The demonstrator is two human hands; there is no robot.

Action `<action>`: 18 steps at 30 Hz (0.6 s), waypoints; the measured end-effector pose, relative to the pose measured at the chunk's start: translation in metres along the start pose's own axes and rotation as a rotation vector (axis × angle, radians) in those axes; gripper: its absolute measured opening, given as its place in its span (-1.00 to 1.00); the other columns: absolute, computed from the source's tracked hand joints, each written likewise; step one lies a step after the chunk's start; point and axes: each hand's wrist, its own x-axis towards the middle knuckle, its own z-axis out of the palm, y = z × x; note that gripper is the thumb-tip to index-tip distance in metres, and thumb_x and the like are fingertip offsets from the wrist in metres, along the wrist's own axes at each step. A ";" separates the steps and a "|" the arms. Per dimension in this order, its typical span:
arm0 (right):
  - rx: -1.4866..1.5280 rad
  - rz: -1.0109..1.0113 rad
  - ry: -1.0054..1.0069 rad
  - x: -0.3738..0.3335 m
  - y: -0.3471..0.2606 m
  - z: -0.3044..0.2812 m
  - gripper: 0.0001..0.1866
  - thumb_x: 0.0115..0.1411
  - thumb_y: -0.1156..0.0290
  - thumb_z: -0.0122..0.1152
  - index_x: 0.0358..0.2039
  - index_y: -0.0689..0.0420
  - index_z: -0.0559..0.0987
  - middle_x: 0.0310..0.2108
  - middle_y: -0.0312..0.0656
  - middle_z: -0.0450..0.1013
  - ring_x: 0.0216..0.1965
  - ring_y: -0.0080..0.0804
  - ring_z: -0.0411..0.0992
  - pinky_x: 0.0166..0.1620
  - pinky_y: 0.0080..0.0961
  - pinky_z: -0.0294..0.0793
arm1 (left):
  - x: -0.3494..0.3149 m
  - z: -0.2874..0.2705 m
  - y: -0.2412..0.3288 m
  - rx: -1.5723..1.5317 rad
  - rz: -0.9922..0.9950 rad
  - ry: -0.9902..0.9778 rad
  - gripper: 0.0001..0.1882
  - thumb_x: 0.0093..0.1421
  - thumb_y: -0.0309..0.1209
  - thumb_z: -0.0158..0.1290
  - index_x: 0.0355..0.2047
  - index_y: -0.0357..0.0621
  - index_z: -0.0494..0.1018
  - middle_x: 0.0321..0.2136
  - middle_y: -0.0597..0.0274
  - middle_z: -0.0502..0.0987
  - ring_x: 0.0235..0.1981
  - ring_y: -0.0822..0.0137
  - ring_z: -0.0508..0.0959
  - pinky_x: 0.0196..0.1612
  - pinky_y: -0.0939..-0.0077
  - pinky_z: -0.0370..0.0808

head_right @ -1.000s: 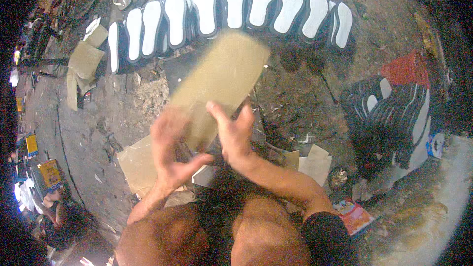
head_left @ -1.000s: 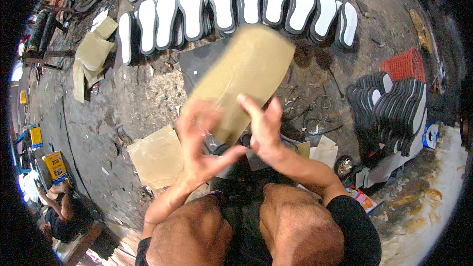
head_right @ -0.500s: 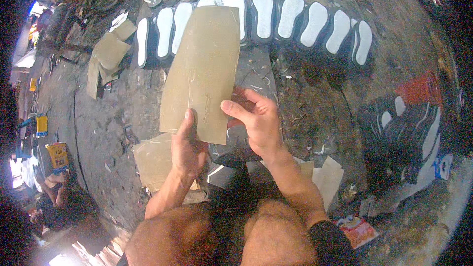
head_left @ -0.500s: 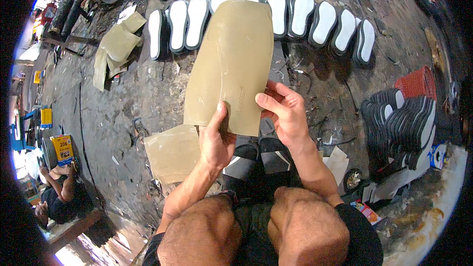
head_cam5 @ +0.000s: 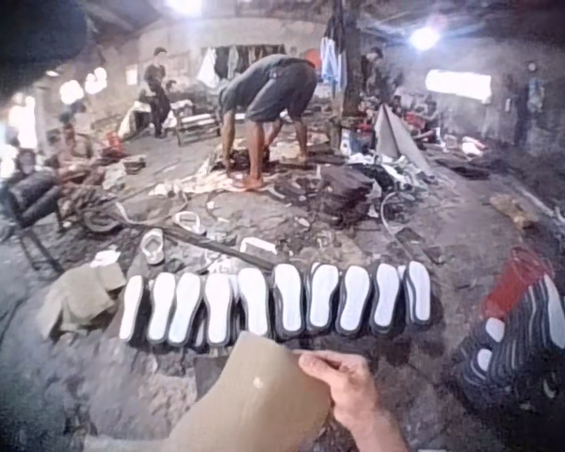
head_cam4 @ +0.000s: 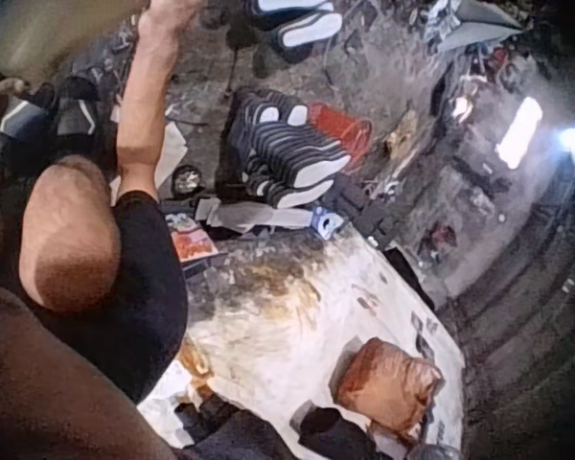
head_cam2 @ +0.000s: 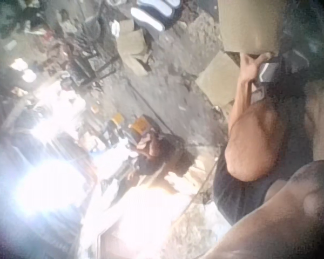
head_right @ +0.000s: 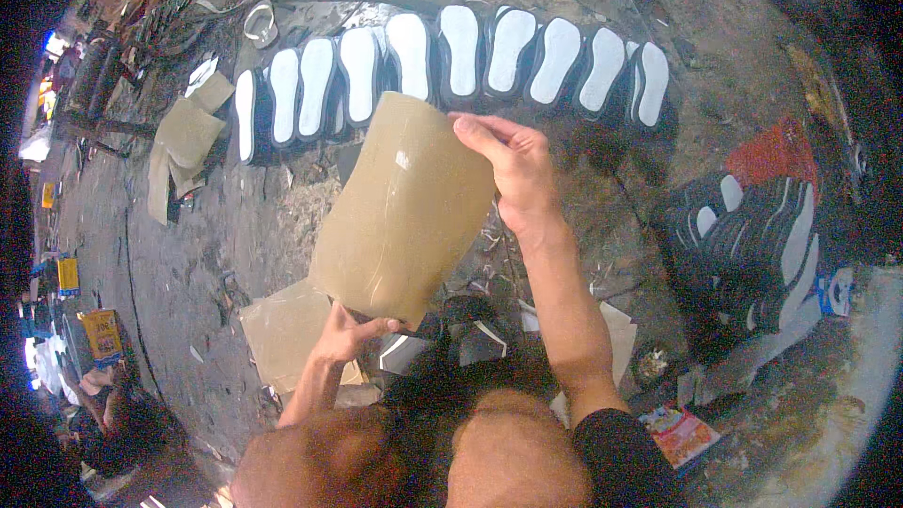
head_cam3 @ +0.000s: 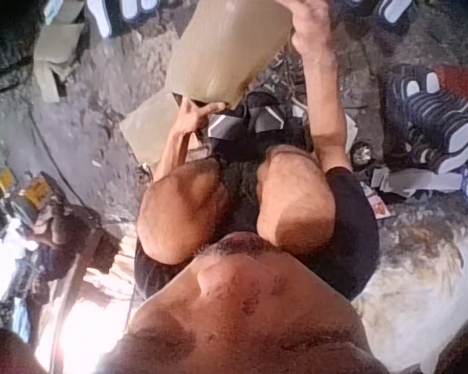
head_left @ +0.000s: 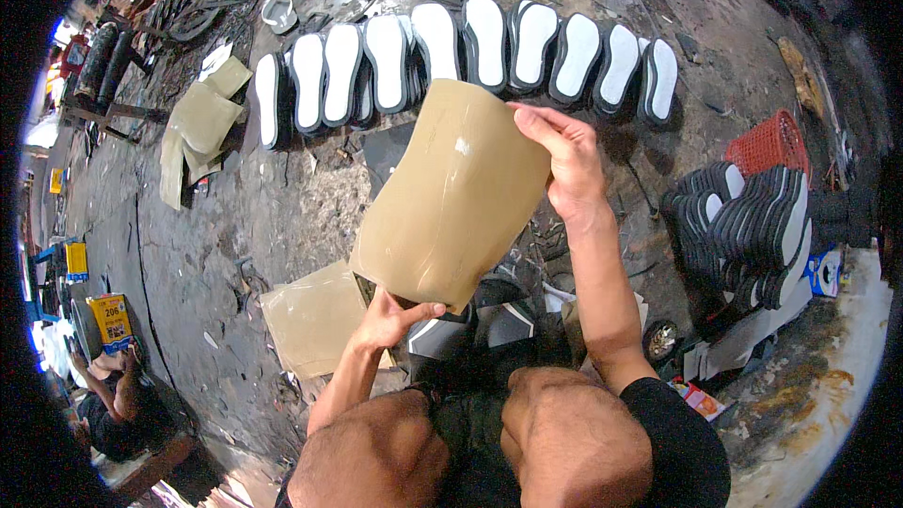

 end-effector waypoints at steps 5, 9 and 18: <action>-0.304 -0.233 0.351 0.023 0.059 -0.015 -0.63 0.22 0.27 0.42 -0.06 0.25 0.66 -0.19 -0.18 0.64 -0.21 -0.48 0.58 -0.14 -0.56 0.54 | 0.000 0.004 0.004 0.066 0.054 -0.002 -0.62 0.10 -0.54 0.35 -0.07 -0.32 0.54 -0.23 0.22 0.65 -0.15 0.38 0.59 -0.04 0.43 0.53; -0.535 -0.344 0.068 -0.037 0.085 0.017 -0.08 0.10 0.01 0.51 0.30 0.28 0.32 0.20 0.03 0.35 0.15 -0.15 0.38 0.20 -0.22 0.39 | 0.008 0.015 0.011 0.447 0.290 0.338 -0.57 0.14 -0.48 0.31 0.03 -0.29 0.53 -0.05 0.03 0.63 0.01 0.18 0.60 0.07 0.33 0.53; -0.456 0.114 0.133 -0.047 0.143 -0.077 -0.43 0.23 0.44 0.31 0.25 0.20 0.41 0.07 -0.09 0.52 0.00 -0.37 0.50 0.05 -0.41 0.51 | 0.061 0.012 -0.014 1.173 0.567 -0.067 -0.19 0.03 -0.23 0.38 0.31 0.06 0.34 0.41 0.05 0.17 0.44 -0.10 0.10 0.42 -0.08 0.14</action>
